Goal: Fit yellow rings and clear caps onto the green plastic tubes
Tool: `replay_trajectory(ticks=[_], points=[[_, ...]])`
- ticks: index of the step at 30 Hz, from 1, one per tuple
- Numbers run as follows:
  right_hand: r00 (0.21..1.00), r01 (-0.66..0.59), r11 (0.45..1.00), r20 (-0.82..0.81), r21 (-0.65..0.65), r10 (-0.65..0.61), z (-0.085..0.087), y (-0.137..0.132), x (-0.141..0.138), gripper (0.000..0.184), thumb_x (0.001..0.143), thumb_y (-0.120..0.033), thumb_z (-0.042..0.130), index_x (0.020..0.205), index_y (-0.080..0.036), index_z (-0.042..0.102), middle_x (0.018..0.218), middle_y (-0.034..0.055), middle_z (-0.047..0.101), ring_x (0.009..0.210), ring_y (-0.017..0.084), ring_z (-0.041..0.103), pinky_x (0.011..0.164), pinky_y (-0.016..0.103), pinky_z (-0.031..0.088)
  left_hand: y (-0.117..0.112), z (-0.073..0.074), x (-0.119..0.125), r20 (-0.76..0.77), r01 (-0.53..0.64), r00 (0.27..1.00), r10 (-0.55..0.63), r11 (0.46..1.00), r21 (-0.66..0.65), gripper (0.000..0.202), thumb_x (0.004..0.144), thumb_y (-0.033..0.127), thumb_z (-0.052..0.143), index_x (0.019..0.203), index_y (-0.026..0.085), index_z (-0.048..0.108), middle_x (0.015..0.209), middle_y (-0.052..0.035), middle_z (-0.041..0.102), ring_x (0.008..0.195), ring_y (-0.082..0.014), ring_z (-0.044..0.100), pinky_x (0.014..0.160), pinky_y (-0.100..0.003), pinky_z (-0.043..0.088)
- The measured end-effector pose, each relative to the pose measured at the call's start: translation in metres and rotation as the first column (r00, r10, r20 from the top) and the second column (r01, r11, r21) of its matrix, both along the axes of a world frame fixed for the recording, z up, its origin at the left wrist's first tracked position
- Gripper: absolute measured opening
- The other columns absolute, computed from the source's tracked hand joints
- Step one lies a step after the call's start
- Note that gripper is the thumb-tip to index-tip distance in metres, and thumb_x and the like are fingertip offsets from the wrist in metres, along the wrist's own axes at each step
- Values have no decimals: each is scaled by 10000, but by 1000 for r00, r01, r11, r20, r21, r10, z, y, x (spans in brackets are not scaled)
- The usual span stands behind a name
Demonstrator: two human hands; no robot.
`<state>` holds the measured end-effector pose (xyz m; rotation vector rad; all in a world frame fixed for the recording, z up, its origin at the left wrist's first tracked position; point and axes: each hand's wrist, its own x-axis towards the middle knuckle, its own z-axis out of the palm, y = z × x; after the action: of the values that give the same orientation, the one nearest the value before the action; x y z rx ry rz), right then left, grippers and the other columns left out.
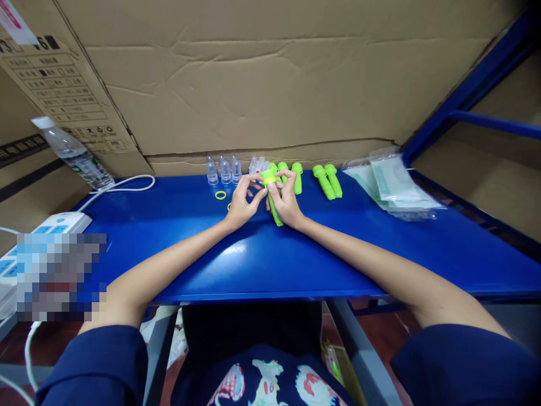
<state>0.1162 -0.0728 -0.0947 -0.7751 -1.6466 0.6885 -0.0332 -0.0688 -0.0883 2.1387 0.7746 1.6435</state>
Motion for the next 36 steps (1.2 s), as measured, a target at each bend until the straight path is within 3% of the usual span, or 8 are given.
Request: replay_trajectory(ticks=[7,13,18,22,26,32,36], points=[[996,-73,992,-62,-107,67,4,-1,-1,530,909,-673,503,1195,-305,252,866,-9,628,433,91,501,389,250,443,-1,-1,1,-2,-38,999,38,998,-51,335,927,444,605,1141,223,470,1102,-75,613,936,-166,642,713,-277,482],[997,-31,991,-76,-134,21,-3,10,0,527,907,-740,415,1072,-246,494,720,8,574,469,124,530,387,274,474,-4,4,-2,-44,-114,992,117,992,58,294,936,400,590,1152,218,508,1144,-78,609,965,-180,619,820,-320,469],[991,-128,969,-63,-213,117,-5,12,1,592,911,-750,392,1090,-217,574,579,-8,534,439,144,537,369,281,467,-5,6,-3,-94,-113,988,124,988,110,204,956,336,553,1116,210,549,1159,-87,603,990,-185,593,909,-352,457],[992,-121,979,-52,-164,114,0,3,-2,550,880,-682,550,1217,-255,464,667,-37,561,410,106,501,347,252,430,0,4,-3,-49,-109,992,113,990,90,179,956,312,541,1107,217,553,1123,-78,600,973,-178,586,855,-324,472],[990,-125,985,-81,-120,116,1,-2,-6,585,885,-636,582,1269,-313,281,689,-78,545,382,92,474,331,236,401,6,0,-5,-23,-120,992,121,992,45,151,958,284,518,1087,219,563,1092,-70,609,975,-176,582,842,-316,472],[990,-142,981,-41,-129,138,-1,-1,-5,457,914,-623,538,1145,-304,306,698,-70,542,388,86,463,330,235,384,10,-1,-7,-14,-142,990,141,987,-75,191,932,311,568,1099,220,555,1109,-74,649,958,-182,600,758,-301,461],[989,-151,979,-25,-138,149,0,-2,-3,437,928,-605,526,1154,-299,311,758,-46,597,394,85,460,349,248,406,11,-1,-8,-9,-144,990,144,987,-74,181,923,335,586,1054,211,569,1071,-68,661,932,-175,603,749,-293,456]])
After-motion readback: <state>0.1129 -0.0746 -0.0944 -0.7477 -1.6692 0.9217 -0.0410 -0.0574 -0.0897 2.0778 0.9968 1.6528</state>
